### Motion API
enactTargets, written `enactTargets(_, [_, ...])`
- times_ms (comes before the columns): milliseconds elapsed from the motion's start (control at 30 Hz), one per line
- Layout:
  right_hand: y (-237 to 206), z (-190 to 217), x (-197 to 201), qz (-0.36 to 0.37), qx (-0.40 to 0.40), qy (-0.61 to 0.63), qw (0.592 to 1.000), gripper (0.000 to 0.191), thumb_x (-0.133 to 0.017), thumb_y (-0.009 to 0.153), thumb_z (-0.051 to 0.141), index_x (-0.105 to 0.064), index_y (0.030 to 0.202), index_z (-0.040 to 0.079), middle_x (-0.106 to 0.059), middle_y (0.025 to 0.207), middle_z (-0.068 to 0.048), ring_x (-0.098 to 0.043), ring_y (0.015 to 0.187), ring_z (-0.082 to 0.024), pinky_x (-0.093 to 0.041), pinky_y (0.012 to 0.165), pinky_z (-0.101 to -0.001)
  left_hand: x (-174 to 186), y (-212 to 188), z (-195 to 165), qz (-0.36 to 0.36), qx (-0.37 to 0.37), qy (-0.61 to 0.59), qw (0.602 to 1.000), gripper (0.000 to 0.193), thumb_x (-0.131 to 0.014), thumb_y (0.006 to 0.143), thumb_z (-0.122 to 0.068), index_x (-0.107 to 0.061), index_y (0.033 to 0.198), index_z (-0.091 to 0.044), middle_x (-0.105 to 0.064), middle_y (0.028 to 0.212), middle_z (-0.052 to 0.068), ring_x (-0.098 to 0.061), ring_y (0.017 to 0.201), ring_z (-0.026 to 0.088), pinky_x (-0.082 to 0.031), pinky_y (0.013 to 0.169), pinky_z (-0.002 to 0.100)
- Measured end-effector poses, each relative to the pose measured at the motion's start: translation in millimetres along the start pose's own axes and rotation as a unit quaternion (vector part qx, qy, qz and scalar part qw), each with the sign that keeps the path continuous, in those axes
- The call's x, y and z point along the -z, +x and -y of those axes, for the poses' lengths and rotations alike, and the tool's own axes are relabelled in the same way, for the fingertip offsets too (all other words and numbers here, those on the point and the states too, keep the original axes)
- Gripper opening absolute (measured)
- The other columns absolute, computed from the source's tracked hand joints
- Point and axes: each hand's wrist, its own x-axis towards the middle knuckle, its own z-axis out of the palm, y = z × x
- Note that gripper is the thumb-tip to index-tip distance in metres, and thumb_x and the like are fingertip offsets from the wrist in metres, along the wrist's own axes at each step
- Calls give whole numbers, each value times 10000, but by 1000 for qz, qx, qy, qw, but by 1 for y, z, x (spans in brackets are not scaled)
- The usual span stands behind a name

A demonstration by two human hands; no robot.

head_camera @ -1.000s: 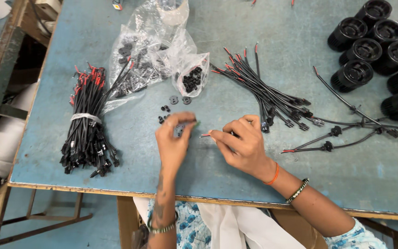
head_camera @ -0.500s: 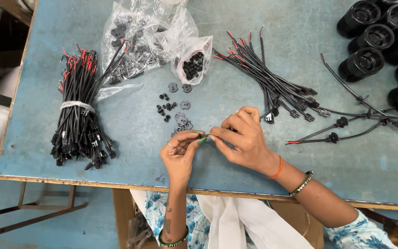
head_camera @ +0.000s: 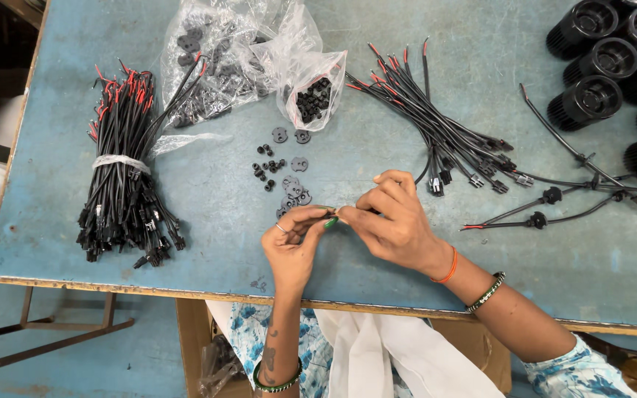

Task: The person repeatedly picks a black wire with exposed red and black ends, threads a small black plastic piece onto the wire, and places the assembled unit on the table. The person handles wires and plastic pieces one at a time throughout the clip.

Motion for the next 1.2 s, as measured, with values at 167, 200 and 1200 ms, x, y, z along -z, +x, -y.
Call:
enactTargets(167, [3, 2, 1, 11, -19, 8, 1000, 169, -817, 841, 97, -753, 997, 105, -562, 813, -5, -532, 820, -223, -424, 977, -457, -3, -3, 0, 16, -31, 36, 999, 181, -706, 884, 153, -729, 1047, 77, -736, 1070, 138, -735, 967, 170, -614, 888, 275])
enactTargets(200, [4, 4, 1, 13, -19, 11, 1000, 169, -819, 842, 104, -749, 996, 104, -564, 823, -12, -537, 830, -232, -420, 972, -454, -4, -3, 0, 18, -34, 47, 998, 180, -712, 884, 152, -732, 1046, 77, -738, 1068, 139, -731, 965, 169, -612, 884, 272])
enactTargets(1200, [-3, 16, 9, 0, -63, 148, 987, 236, -865, 801, 160, -760, 1010, 127, -646, 888, -1, -565, 802, -186, -401, 785, -352, -1, -32, 16, -33, 56, -76, 995, 64, -681, 960, 24, -728, 994, 49, -752, 903, 92, -695, 831, 126, -561, 812, 249])
